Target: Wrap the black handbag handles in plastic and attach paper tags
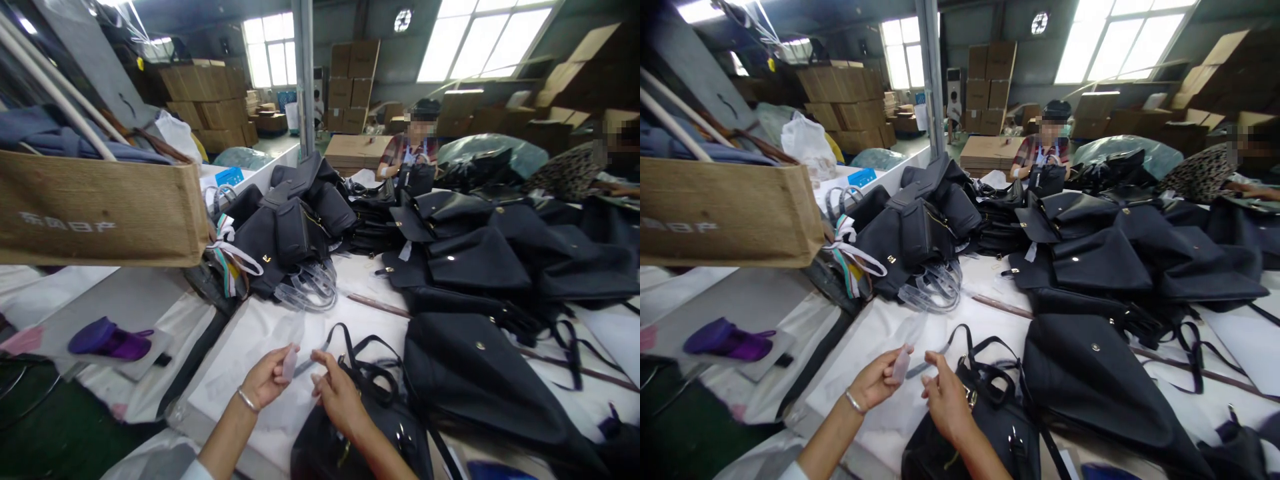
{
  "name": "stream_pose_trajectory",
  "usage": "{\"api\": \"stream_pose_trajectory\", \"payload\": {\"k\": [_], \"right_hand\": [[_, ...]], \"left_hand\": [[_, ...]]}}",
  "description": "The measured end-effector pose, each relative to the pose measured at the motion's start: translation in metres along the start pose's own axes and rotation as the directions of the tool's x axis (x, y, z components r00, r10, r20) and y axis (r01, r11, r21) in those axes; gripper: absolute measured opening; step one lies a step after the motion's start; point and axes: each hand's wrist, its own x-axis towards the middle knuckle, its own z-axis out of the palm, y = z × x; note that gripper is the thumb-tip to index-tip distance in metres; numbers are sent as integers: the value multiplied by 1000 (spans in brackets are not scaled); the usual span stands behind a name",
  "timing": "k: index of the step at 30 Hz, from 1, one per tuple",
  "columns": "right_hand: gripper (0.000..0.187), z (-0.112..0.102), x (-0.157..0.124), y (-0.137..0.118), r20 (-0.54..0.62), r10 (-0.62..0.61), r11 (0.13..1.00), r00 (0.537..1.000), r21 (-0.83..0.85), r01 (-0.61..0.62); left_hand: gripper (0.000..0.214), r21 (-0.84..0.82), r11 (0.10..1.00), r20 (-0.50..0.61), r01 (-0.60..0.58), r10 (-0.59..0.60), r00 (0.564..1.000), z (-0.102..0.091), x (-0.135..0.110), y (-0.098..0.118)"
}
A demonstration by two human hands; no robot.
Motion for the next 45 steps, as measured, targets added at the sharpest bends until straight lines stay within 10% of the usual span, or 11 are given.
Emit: {"api": "stream_pose_trajectory", "payload": {"k": [7,13,22,31,35,40,45], "right_hand": [[48,22,8,44,313,-33,911,949,-381,158],[44,16,4,52,251,23,907,968,-412,85],[50,38,26,55,81,326,916,942,221,-336],[39,46,34,74,56,337,896,940,289,-338],[28,43,36,80,32,270,938,962,216,-270],[29,29,38,87,39,137,940,990,-321,-118],[36,32,37,88,81,147,863,986,-498,-88]], "left_hand": [[18,-1,999,-47,35,-35,998,-6,-2,0],[27,219,974,-106,-64,89,990,-29,1,-20],[23,612,760,-84,-218,337,938,-19,15,-74],[17,801,573,1,-171,285,959,-21,8,-77],[25,884,461,-108,-80,367,924,-57,3,-47],[29,939,296,-320,175,566,760,-135,-4,11],[24,919,232,-394,320,471,789,-174,2,27]]}}
